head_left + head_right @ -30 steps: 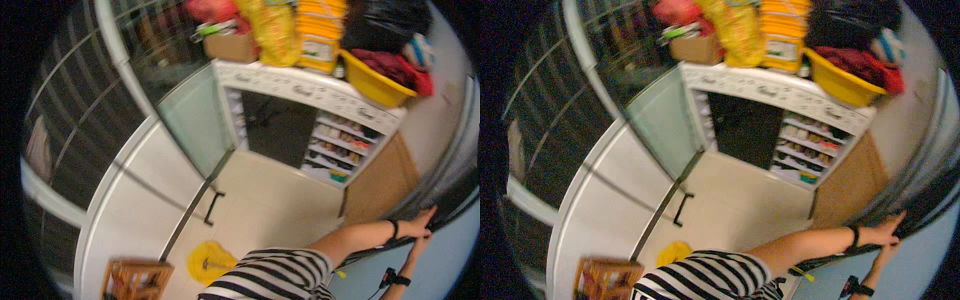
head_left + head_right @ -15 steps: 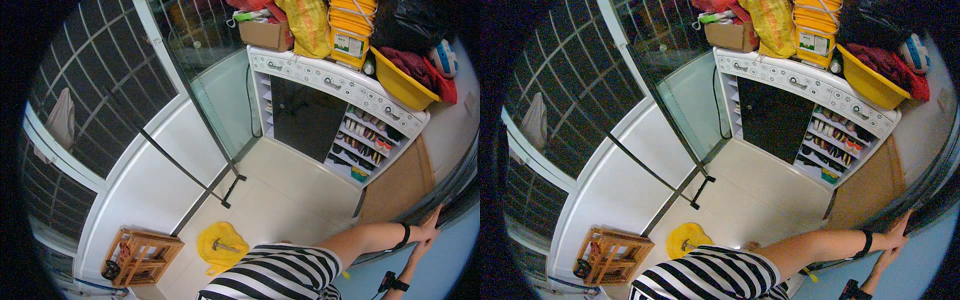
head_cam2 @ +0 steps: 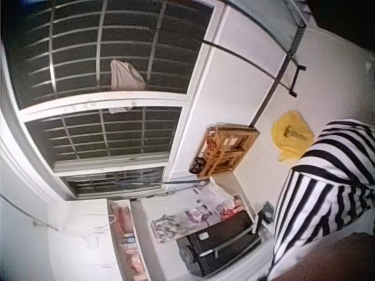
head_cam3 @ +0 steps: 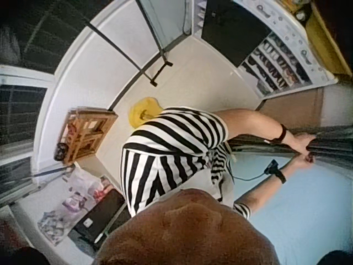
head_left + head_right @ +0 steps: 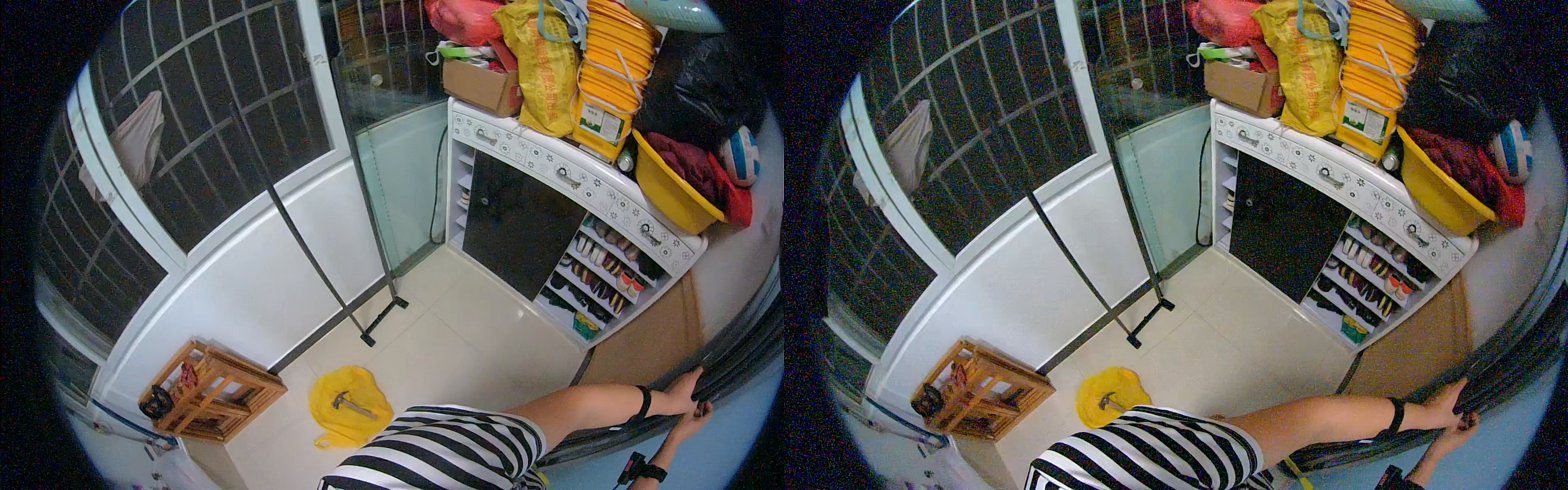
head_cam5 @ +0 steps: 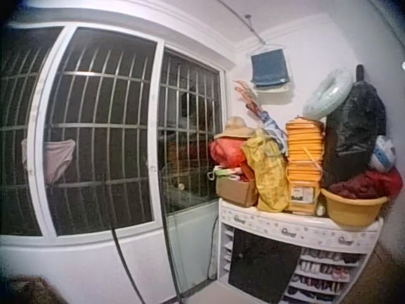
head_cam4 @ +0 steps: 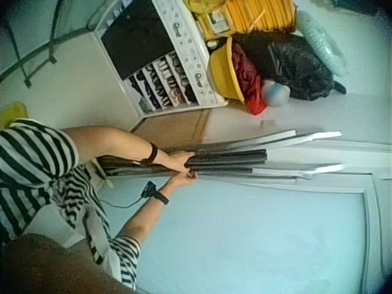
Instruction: The person retrieves a hammer and a metal pole from a drawer. They use the hammer to tap the pole into a bracket on the floor and then gather several more poles from a stack near a glass door.
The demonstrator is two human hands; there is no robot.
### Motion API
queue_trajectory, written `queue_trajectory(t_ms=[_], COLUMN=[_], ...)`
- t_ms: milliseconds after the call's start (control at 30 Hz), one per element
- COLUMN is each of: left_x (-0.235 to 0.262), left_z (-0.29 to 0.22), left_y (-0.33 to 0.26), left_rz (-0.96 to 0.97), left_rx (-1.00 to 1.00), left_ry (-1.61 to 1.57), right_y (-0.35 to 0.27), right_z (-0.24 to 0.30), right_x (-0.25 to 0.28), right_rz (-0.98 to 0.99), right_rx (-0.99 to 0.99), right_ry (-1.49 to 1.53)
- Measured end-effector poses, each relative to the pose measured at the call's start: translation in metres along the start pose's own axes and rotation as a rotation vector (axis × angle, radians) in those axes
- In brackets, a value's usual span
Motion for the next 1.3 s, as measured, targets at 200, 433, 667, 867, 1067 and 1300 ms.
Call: queue_trajectory(t_ms=[200, 433, 667, 867, 1067, 1300], left_x=[0.02, 0.046, 0.061, 0.116, 0.137, 0.166], left_z=[0.017, 0.009, -0.057, -0.064, -0.083, -0.113], left_y=[-0.003, -0.02, -0.073, -0.1, -0.081, -0.082], left_rz=[-0.154, -0.458, -0.221, -0.189, -0.178, -0.158], left_rx=[0.049, -0.066, -0.058, -0.071, -0.176, -0.197], left_ry=[0.042, 0.009, -0.162, 0.043, 0.1, -0.028], right_y=[-0.004, 0.004, -0.01, -0.041, -0.023, -0.013], right_z=[0.035, 0.035, 0.063, 0.097, 0.088, 0.074], right_x=[-0.027, -0.05, 0.001, -0.026, -0.023, -0.022], right_rz=[0.099, 0.232, 0.186, 0.004, 0.069, 0.118], right_rx=[-0.026, 0.132, -0.168, -0.051, 0.004, 0.018], right_ry=[-0.09, 0.104, 0.04, -0.263, -0.256, -0.163])
Point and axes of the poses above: each hand's wrist, its own y-axis towards the middle knuckle, its own x-axis out of the back of the hand, z = x × y, the point moved 1 cm from there along y, towards the middle knuckle, and after that the axes turned 10 degrees about y, right-handed, at the moved point
